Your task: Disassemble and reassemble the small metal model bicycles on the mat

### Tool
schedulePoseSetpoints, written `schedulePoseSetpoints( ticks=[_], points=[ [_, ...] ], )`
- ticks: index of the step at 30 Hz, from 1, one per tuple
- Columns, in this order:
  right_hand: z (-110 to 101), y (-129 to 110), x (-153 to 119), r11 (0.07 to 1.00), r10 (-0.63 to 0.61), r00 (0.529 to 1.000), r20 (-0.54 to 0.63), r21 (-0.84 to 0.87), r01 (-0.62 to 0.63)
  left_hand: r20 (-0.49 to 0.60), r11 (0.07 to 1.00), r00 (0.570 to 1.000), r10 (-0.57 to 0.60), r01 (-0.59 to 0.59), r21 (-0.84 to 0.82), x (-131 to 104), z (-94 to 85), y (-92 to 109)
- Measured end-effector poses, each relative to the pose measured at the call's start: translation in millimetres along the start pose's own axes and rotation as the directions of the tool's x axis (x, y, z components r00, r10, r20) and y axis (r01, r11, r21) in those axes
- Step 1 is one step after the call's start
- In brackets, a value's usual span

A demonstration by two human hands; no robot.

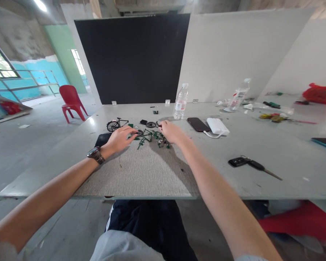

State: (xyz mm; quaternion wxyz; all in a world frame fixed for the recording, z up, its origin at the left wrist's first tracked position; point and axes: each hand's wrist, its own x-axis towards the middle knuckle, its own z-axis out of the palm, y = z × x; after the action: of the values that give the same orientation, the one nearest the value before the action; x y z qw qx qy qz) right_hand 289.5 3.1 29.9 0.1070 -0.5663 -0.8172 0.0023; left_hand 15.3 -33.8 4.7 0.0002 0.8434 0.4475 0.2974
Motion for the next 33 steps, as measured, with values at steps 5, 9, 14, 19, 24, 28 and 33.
schedulePoseSetpoints(
  ticks=[5, 9, 14, 19, 24, 28, 33],
  points=[
    [6.1, -53.8, -8.5, 0.966, -0.223, 0.975, -0.009, 0.134, 0.222, 0.032, 0.876, 0.979, -0.203, 0.196, -0.441, 5.2, 14.9, 19.0],
    [14.7, -66.9, -10.6, 0.949, -0.261, 0.964, -0.054, 0.167, 0.267, 0.039, 0.649, 0.934, -0.355, 0.277, -0.708, 6.5, 25.9, 19.5],
    [19.6, -62.2, -7.2, 0.932, -0.239, 0.953, -0.184, 0.231, 0.279, 0.041, 0.506, 0.924, -0.381, 0.245, -0.827, 7.4, 28.8, 18.0],
    [15.2, -45.7, -6.0, 0.920, -0.143, 0.942, -0.304, 0.310, 0.240, 0.079, 0.384, 0.872, -0.483, 0.292, -0.876, 8.7, 24.8, 16.6],
    [12.9, -27.7, -8.6, 0.881, -0.191, 0.912, -0.363, 0.347, 0.323, 0.064, 0.338, 0.859, -0.508, 0.267, -0.902, 6.9, 22.2, 10.0],
    [12.5, -27.4, -10.3, 0.873, -0.204, 0.929, -0.309, 0.373, 0.316, 0.031, 0.333, 0.820, -0.571, 0.266, -0.905, 7.6, 22.5, 8.4],
    [14.2, -30.0, -9.8, 0.867, -0.214, 0.938, -0.272, 0.389, 0.310, -0.001, 0.346, 0.799, -0.601, 0.260, -0.901, 9.5, 23.2, 7.4]
  ],
)
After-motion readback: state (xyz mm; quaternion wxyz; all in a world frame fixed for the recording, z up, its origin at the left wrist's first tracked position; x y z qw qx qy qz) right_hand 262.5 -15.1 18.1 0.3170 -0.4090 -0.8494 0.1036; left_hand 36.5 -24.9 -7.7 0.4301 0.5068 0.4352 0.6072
